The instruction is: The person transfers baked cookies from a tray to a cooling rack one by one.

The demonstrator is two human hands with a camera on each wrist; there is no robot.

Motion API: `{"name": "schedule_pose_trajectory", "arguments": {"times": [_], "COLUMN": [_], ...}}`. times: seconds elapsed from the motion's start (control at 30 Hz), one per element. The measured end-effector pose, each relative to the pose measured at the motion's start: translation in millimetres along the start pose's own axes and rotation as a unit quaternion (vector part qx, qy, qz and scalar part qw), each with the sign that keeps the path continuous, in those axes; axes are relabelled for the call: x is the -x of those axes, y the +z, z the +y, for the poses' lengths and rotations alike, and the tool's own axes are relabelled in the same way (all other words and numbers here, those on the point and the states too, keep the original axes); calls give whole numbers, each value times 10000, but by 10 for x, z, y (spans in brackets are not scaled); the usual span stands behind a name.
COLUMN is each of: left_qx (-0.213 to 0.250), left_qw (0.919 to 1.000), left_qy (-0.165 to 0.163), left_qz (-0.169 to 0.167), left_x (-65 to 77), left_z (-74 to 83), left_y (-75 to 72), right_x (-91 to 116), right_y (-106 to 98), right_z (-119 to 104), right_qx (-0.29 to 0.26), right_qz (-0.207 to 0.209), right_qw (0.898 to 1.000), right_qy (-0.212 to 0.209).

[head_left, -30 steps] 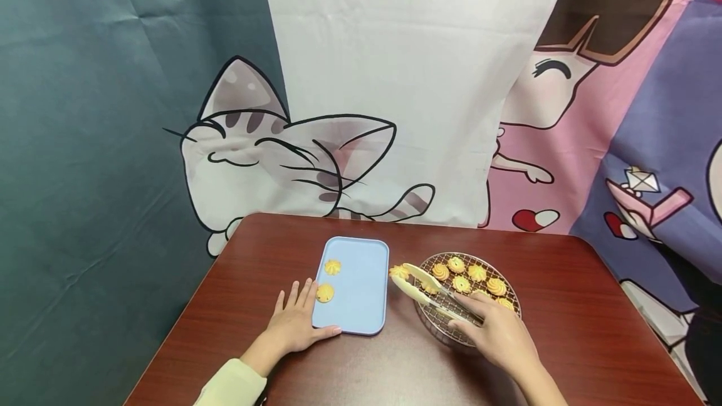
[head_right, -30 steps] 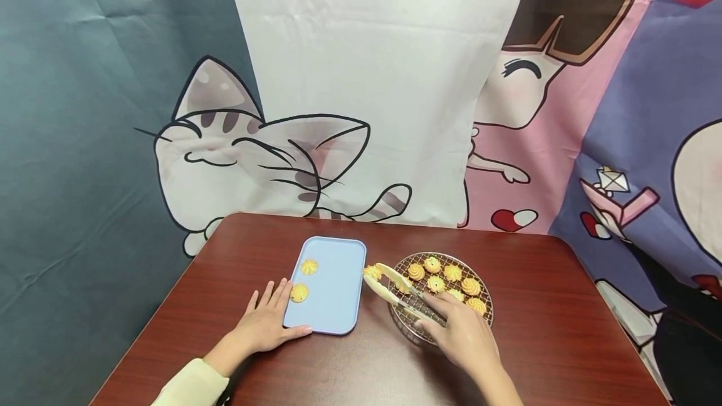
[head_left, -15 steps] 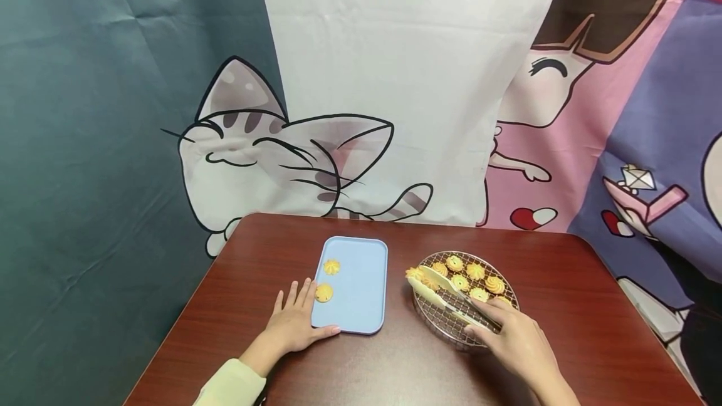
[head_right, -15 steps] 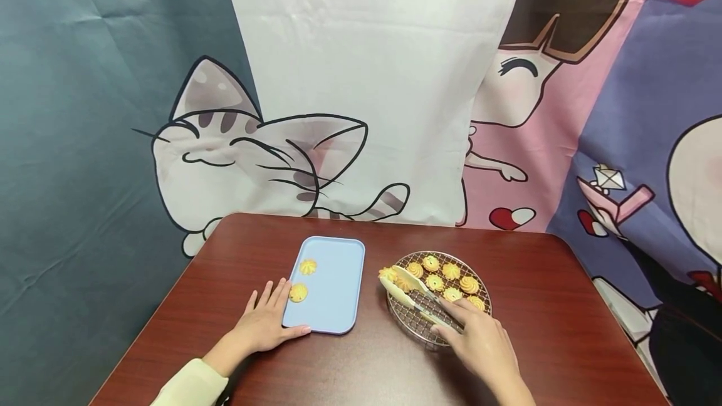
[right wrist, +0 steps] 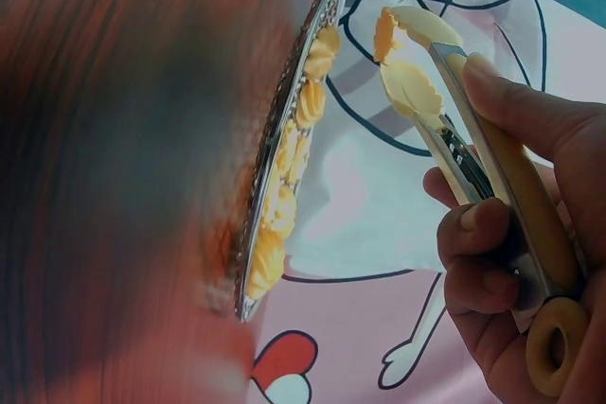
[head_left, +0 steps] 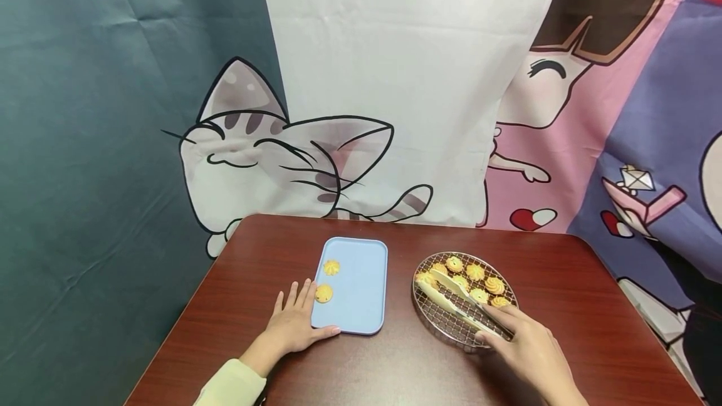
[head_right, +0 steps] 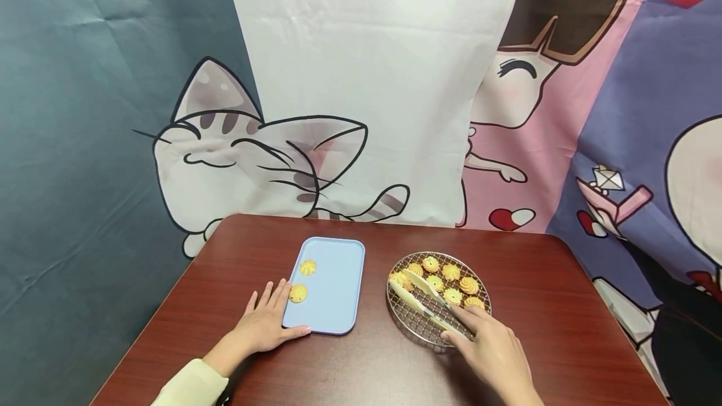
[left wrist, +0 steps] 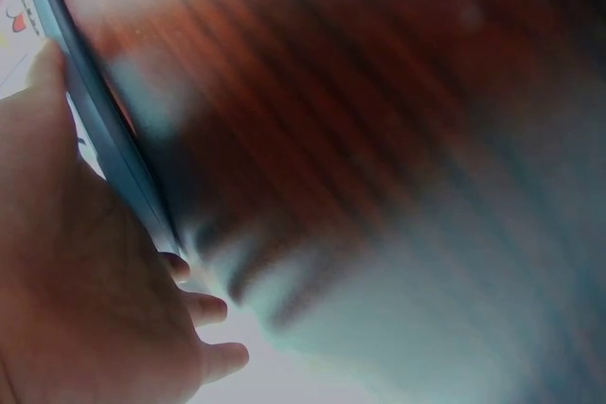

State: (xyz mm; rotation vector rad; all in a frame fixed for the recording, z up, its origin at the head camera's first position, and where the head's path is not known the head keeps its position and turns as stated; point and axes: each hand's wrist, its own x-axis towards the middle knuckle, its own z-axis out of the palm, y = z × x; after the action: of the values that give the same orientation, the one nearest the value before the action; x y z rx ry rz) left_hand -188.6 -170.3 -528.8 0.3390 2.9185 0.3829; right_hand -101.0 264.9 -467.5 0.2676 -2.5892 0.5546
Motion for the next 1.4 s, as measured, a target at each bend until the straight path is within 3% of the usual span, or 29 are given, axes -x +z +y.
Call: {"name": "schedule_pose_trajectory", "arguments": {"times": [0.67,1.4], "left_qx": [-22,-14], "left_qw": [10000,10000], "left_qy": [11,1], "left_qz": [24,3], "left_x": [-1,18], "left_z": [10,23], "left_y": [2,-9], "right_x": [154,296], "right_y": [-73,-45], "right_z": [112,303], "right_qx": [71,310], "right_qz": [-141,-120], "right_qw": [9992,9991], "right_qy": [361,271]}}
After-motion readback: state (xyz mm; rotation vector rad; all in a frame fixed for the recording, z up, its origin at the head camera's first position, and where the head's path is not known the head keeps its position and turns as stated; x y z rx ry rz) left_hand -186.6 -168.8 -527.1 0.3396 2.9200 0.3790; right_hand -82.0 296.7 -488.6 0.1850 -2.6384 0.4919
